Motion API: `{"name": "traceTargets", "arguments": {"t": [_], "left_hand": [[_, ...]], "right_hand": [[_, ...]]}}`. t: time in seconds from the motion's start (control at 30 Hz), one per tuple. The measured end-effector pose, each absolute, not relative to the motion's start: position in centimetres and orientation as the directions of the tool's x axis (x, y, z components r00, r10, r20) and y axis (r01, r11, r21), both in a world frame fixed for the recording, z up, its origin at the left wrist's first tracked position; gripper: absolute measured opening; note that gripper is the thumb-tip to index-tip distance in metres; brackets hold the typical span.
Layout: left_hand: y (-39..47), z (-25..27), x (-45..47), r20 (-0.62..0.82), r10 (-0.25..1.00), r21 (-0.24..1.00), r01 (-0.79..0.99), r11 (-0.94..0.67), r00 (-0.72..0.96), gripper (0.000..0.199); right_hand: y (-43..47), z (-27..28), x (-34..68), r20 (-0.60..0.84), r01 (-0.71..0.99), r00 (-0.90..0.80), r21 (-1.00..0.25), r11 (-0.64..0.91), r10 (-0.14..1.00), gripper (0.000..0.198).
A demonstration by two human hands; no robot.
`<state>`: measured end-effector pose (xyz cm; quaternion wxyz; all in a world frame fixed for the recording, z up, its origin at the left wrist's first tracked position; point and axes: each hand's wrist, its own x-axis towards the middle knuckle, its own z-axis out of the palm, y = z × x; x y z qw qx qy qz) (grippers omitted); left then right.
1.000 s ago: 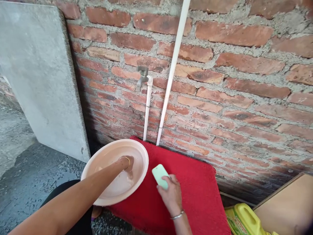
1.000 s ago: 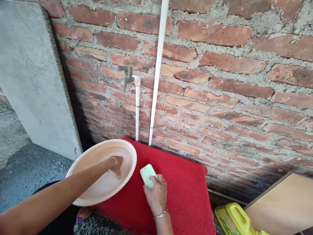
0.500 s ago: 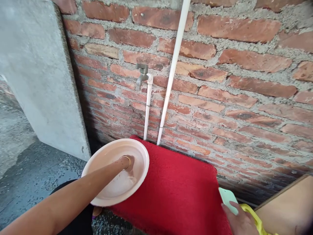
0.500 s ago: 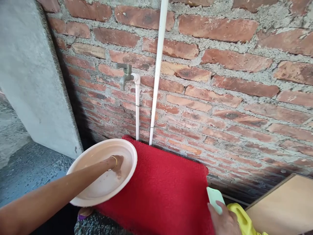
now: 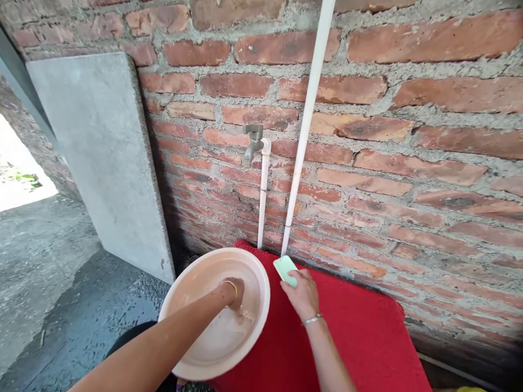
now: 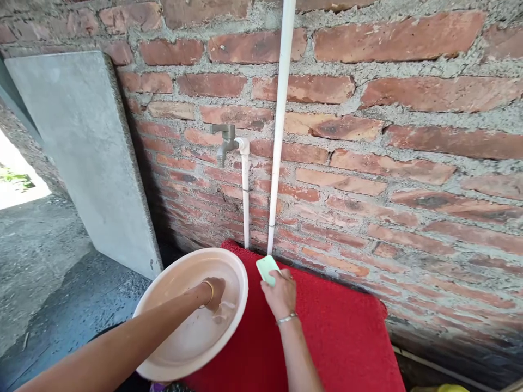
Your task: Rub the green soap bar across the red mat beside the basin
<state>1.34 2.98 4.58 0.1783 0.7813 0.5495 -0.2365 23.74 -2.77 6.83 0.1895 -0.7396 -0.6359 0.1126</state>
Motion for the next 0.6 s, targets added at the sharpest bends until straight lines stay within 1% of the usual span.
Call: {"name": "traceTargets", "arguments": {"t": [0.03,0.17,0.27,0.33,0.4,0.47,0.6], "left_hand": [[2.9,4.7,1.3,-0.591,0.755,-0.021,0.93,-0.366,0.284,0.059],[2.6,5.0,1.0,-0.569,0.764,0.002,0.929,-0.371,0.306,0.065],[2.7,4.7,0.8,-0.538,0.786,0.037,0.94,-0.338,0.304,0.065],[2.7,4.5,0.7,-0.536,0.788,0.05,0.943,-0.328,0.303,0.065],[2.8,4.5,0.8,-0.547,0.782,0.046,0.943,-0.329,0.299,0.068],[2.8,4.6,0.9,-0.551,0.781,0.038,0.943,-0.33,0.295,0.068],[2.9,5.2,1.1,-0.566,0.769,0.03,0.94,-0.339,0.296,0.058]], "right_hand": [[-1.6,6.9,22.6,0.056,0.902,0.144,-0.419,-0.108,0.988,0.029],[1.2,6.0,22.0,0.011,0.906,0.14,-0.405,-0.124,0.99,0.03],[0.8,5.4,25.9,-0.013,0.904,0.208,-0.38,-0.197,0.978,0.03],[-0.7,5.4,30.2,-0.025,0.89,0.294,-0.358,-0.283,0.955,0.031],[-3.0,6.0,35.3,-0.035,0.857,0.408,-0.331,-0.395,0.913,0.035],[-5.8,6.8,40.6,-0.041,0.801,0.532,-0.301,-0.518,0.846,0.039],[-12.0,8.0,48.9,-0.036,0.645,0.738,-0.254,-0.721,0.674,0.042]]}}
